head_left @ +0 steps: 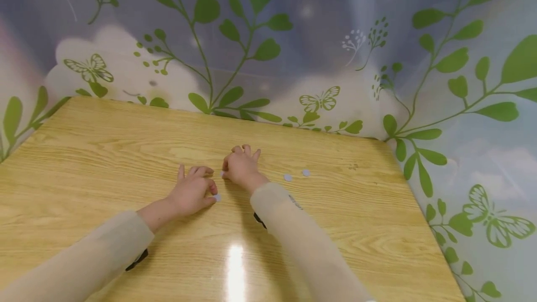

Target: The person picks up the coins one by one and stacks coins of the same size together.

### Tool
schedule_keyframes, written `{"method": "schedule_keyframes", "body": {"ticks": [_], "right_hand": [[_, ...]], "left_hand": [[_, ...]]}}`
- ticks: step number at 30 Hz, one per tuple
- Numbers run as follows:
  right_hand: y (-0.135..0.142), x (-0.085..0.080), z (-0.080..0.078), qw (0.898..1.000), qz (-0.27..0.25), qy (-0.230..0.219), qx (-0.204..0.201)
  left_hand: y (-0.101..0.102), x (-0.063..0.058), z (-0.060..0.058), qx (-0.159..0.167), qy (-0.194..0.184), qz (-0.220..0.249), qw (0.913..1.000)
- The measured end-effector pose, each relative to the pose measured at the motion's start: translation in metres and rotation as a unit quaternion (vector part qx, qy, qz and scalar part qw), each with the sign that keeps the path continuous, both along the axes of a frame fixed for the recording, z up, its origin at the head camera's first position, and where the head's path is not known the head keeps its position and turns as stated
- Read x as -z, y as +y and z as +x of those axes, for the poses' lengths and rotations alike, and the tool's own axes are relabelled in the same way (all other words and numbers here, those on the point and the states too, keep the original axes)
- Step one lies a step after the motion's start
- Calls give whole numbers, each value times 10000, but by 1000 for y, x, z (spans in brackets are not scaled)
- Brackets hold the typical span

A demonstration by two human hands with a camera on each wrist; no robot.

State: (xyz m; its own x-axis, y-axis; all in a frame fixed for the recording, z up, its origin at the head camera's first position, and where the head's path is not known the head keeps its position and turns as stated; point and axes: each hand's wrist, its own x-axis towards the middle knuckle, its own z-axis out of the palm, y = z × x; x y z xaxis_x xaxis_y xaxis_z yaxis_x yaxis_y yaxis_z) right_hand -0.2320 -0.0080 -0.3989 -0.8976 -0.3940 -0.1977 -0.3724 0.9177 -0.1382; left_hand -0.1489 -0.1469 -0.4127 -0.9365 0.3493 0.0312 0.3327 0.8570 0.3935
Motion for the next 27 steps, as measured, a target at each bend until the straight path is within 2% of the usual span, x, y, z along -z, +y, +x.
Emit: {"method": "schedule_keyframes", "body": {"ticks": [8,20,27], "right_hand": [[0,-5,-4,9995,-48,-208,220],[16,-16,-1,9967,-683,-417,166],[28,-26,6,9936,-607,-937,194]], "left_hand": [[0,2,-1,13,68,-36,10000],[-1,1,0,-46,45,9,10000],[0,1,0,-76,18,48,10000]]}}
